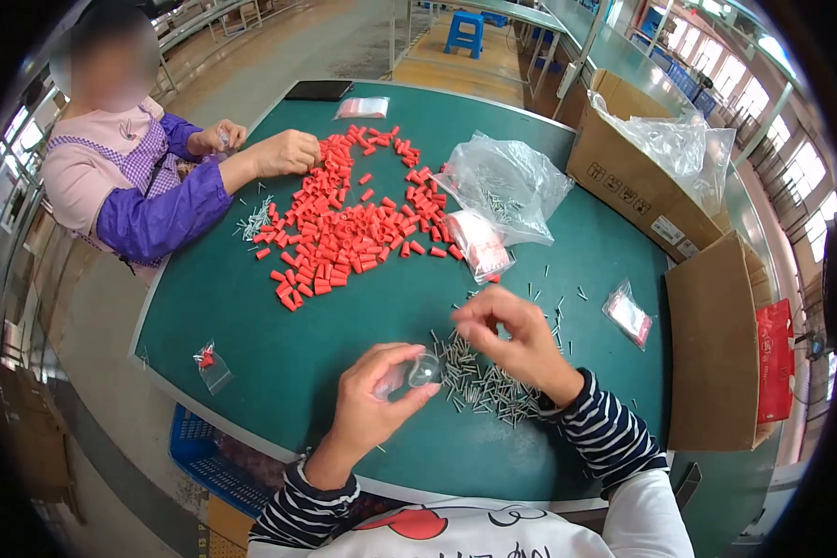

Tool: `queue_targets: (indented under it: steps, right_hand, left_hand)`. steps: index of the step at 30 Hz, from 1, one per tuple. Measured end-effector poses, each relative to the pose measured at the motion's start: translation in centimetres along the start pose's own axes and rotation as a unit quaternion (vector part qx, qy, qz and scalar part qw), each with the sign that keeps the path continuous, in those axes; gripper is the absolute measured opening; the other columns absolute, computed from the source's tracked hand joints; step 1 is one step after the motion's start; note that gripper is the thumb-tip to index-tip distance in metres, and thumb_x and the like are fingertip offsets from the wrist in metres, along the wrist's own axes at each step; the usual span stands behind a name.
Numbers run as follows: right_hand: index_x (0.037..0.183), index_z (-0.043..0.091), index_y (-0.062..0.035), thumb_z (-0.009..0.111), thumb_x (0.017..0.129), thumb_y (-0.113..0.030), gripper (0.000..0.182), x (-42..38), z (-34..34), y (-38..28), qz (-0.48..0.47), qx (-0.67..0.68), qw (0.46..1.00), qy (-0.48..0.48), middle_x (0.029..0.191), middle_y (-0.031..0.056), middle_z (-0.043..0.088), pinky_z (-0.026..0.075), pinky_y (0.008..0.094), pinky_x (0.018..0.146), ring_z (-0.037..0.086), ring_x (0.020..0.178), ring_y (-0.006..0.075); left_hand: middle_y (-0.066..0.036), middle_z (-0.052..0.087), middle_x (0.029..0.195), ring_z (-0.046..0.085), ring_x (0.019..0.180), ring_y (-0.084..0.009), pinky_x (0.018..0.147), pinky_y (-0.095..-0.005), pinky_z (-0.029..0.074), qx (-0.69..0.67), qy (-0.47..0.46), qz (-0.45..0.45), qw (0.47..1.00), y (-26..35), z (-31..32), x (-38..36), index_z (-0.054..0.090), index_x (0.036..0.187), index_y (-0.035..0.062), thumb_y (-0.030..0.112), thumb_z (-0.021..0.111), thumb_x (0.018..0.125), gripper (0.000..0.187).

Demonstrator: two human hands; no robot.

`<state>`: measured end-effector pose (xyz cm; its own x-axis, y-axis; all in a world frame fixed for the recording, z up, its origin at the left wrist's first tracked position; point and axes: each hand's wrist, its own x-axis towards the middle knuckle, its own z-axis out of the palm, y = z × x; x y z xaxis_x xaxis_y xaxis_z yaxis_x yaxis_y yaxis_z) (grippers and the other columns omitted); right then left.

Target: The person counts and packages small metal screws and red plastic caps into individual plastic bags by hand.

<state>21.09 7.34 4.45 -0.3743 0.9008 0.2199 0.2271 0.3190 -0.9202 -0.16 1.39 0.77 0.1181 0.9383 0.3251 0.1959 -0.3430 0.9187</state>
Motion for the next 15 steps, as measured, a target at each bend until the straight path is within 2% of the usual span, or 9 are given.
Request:
queue_targets:
  steps: [2,3,6,7,10,11,14,15]
  right_hand:
    - [0.098,0.069,-0.0016,0.068,0.085,-0.008,0.015,2.5,-0.6,1.0,-0.031,-0.119,0.992,0.028,0.087,0.0092,0.063,0.047,0.0273,0.063,0.058,0.071,0.0154]
    - [0.101,0.068,-0.0007,0.067,0.085,-0.008,0.018,3.7,-0.6,1.4,-0.023,-0.159,0.987,0.028,0.092,0.0140,0.064,0.050,0.0346,0.066,0.064,0.076,0.0240]
    - [0.102,0.067,-0.0029,0.068,0.084,-0.011,0.019,7.1,-0.2,4.3,-0.105,-0.292,0.950,0.024,0.096,0.0149,0.065,0.052,0.0417,0.069,0.066,0.083,0.0298]
    - [0.099,0.067,-0.0053,0.068,0.083,-0.015,0.018,8.1,0.0,5.1,-0.099,-0.371,0.923,0.005,0.102,0.0179,0.063,0.053,0.0455,0.071,0.065,0.088,0.0340]
    - [0.094,0.066,-0.0065,0.067,0.083,-0.016,0.014,9.6,0.6,6.3,-0.065,-0.484,0.872,-0.037,0.105,0.0222,0.061,0.053,0.0447,0.071,0.065,0.086,0.0354]
    - [0.091,0.065,-0.0060,0.066,0.082,-0.013,0.012,9.9,0.9,6.5,-0.043,-0.484,0.873,-0.048,0.108,0.0263,0.058,0.053,0.0449,0.070,0.065,0.083,0.0371]
    - [0.090,0.065,-0.0060,0.066,0.080,-0.011,0.012,10.2,0.4,6.5,-0.062,-0.440,0.891,-0.088,0.107,0.0272,0.058,0.053,0.0455,0.070,0.065,0.080,0.0372]
    - [0.089,0.063,-0.0046,0.064,0.077,-0.008,0.012,10.2,0.2,6.1,-0.073,-0.418,0.901,-0.089,0.100,0.0239,0.061,0.052,0.0457,0.069,0.065,0.079,0.0370]
  left_hand:
    - [-0.005,0.065,0.106,0.050,0.073,-0.0072,0.067,-0.0215,0.045,0.005,0.014,0.008,1.000,-0.1,-1.2,0.8,0.065,0.112,0.0015,-0.002,0.083,0.069,0.047]
    - [-0.005,0.065,0.105,0.049,0.072,-0.0069,0.067,-0.0214,0.045,0.013,0.021,0.012,1.000,-0.4,-1.6,1.2,0.066,0.111,0.0020,-0.002,0.083,0.069,0.046]
    - [-0.005,0.065,0.105,0.049,0.072,-0.0070,0.067,-0.0212,0.045,-0.006,0.040,-0.002,0.999,-1.2,-2.1,1.8,0.066,0.110,0.0018,-0.001,0.083,0.069,0.045]
    - [-0.006,0.066,0.105,0.051,0.073,-0.0074,0.067,-0.0214,0.046,-0.002,0.037,0.005,0.999,-1.2,-2.1,1.9,0.066,0.110,0.0019,-0.001,0.083,0.070,0.044]
    - [-0.007,0.066,0.106,0.056,0.079,-0.0089,0.067,-0.0222,0.047,0.010,0.029,0.012,0.999,-1.2,-2.2,1.7,0.066,0.110,0.0021,0.000,0.083,0.070,0.044]
    - [-0.007,0.066,0.106,0.058,0.081,-0.0098,0.067,-0.0226,0.048,0.012,0.025,0.007,1.000,-1.1,-2.3,1.6,0.066,0.110,0.0022,0.000,0.083,0.071,0.043]
    - [-0.008,0.067,0.106,0.064,0.088,-0.0137,0.069,-0.0247,0.051,0.023,0.009,-0.019,1.000,-0.7,-2.4,1.5,0.066,0.110,0.0023,0.003,0.084,0.071,0.043]
    - [-0.009,0.067,0.106,0.064,0.088,-0.0140,0.069,-0.0250,0.051,0.026,0.007,-0.016,1.000,-0.6,-2.3,1.6,0.066,0.110,0.0022,0.003,0.084,0.071,0.043]
